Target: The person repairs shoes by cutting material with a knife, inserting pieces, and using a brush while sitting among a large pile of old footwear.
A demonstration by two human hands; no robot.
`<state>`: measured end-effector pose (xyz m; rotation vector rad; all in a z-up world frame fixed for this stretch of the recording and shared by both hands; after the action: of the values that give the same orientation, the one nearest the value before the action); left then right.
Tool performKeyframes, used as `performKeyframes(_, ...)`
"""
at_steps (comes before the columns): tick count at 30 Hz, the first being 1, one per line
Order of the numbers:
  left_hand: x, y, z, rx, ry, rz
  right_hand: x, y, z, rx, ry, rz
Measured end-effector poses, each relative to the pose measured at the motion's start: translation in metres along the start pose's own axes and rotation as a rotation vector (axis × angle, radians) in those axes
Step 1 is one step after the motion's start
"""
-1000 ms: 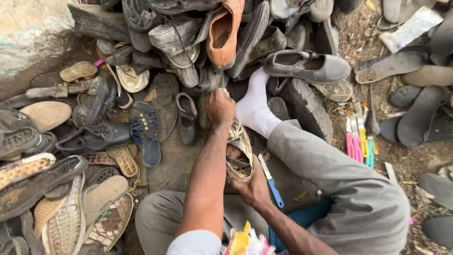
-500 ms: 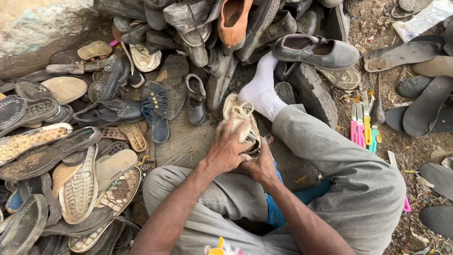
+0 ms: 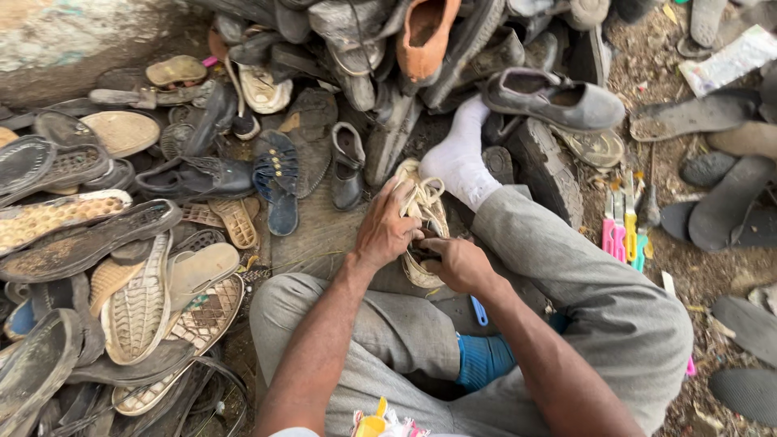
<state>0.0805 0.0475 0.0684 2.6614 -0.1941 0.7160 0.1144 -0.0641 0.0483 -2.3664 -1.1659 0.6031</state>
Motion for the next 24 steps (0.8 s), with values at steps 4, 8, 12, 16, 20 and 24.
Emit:
performKeyframes(4,-0.003,0.012,-0.031,-0.119,0.021,-0.117,0.015,0.007,0.029,-0.145,-0.093,0.123)
performKeyframes(8,-0.034,-0.007,-0.075,-0.314,0.327,-0.474,0.028,0.012,0.023,0.382,0.213,-0.018)
performKeyframes(12,-0.111,-0.001,-0.021,-0.537,0.369,-1.205,0.063,0.021,0.061,1.319,0.000,0.186)
performKeyframes(16,-0.110,-0.031,-0.017,-0.440,0.490,-1.097,0.077,0.006,0.069,1.855,0.007,0.206)
performKeyframes(20,-0.114,-0.055,-0.029,-0.388,0.500,-1.079,0.077,-0.013,0.045,1.433,0.125,0.165)
performKeyframes(24,-0.066,-0.023,-0.082,0.033,0.441,-0.624,0.043,-0.052,-0.040,0.246,0.544,0.095)
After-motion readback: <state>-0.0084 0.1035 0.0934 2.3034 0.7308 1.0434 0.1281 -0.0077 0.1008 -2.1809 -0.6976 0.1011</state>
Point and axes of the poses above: each hand's wrist, its own x-axis towards the middle knuckle, its own z-axis out of the palm, y = z × x, the point moved 10 cm from there along x, towards the middle knuckle, and after that the axes turned 5 degrees about z, right-handed, at the moved point
